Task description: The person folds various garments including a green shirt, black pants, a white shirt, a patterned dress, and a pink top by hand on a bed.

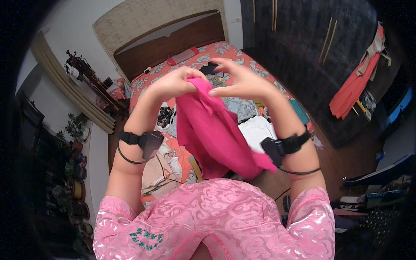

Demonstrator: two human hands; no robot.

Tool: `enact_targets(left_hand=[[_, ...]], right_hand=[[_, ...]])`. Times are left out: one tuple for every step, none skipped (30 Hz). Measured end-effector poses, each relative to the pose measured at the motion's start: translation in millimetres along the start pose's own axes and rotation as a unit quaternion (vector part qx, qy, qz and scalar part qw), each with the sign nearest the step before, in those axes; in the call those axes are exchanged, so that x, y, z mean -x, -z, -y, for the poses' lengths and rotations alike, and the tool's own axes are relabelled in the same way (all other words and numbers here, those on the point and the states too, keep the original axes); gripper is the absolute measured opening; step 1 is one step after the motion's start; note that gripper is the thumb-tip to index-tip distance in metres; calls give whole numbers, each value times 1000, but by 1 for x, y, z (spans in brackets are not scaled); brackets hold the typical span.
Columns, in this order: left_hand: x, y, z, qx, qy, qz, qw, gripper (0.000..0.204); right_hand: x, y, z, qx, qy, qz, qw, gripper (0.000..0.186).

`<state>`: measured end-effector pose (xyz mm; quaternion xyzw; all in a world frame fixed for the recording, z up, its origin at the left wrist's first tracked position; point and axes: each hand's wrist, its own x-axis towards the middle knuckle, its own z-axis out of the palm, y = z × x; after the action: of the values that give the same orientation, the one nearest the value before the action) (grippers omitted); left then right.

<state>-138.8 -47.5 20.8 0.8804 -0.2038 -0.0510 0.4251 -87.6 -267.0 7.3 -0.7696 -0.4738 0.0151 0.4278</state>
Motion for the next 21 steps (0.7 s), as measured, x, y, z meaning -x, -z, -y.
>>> enact_targets(left_hand=[[-5,-6,1,3,-9,11,1000,18],[-6,-10,0,-48,0,-16,999,18],[-6,-9,6,-49,-21,-26,998,18],[-5,-8,12,-50,-41,-36,997,18],[-3,-6,16,-51,-40,-36,997,18],[5,-2,18,-85,8,-38,996,15],[12,2,21,-119,56,-39,991,13],[18,3,30,-119,60,-39,990,13],[22,3,38,-114,48,-41,992,14],[25,4,44,-108,36,-41,993,16],[29,5,50,-151,68,-46,985,20],[35,5,59,-153,70,-47,985,20],[40,6,76,-191,92,-102,972,22],[44,8,91,-227,113,-157,954,24],[51,11,101,-229,115,-158,954,24],[55,13,110,-241,169,-173,940,27],[60,15,120,-251,222,-188,923,31],[65,20,139,-253,224,-190,922,31],[71,24,160,-245,252,-212,912,31],[69,25,169,-233,274,-231,904,31],[73,23,161,-247,299,-239,890,35]], right_hand=[[-7,-11,1,-23,-27,28,999,71],[-12,-19,-2,-47,-54,57,996,63],[-16,-25,-7,-49,-53,57,996,63],[-20,-30,-11,-12,-52,66,996,50],[-23,-33,-13,25,-50,74,996,39],[-27,-38,-12,21,-48,76,996,39],[-30,-42,-11,15,-89,97,991,32],[-33,-46,-10,10,-130,117,984,28],[-34,-47,-11,11,-130,116,985,28],[-35,-48,-16,-29,-134,91,986,27],[-35,-48,-19,-69,-139,65,986,27],[-36,-48,-18,-70,-136,65,986,27],[-37,-47,-16,-200,-153,58,966,25],[-37,-45,-14,-326,-168,50,929,24],[-34,-41,-6,-337,-163,53,926,23],[-31,-41,-7,-337,-162,52,926,23],[-29,-42,-8,-370,-174,27,912,23],[-29,-43,-11,-404,-186,3,896,23],[-30,-43,-24,-429,-195,37,881,23],[-26,-37,-28,-426,-196,33,882,23],[-23,-35,-30,-405,-218,71,885,23]])
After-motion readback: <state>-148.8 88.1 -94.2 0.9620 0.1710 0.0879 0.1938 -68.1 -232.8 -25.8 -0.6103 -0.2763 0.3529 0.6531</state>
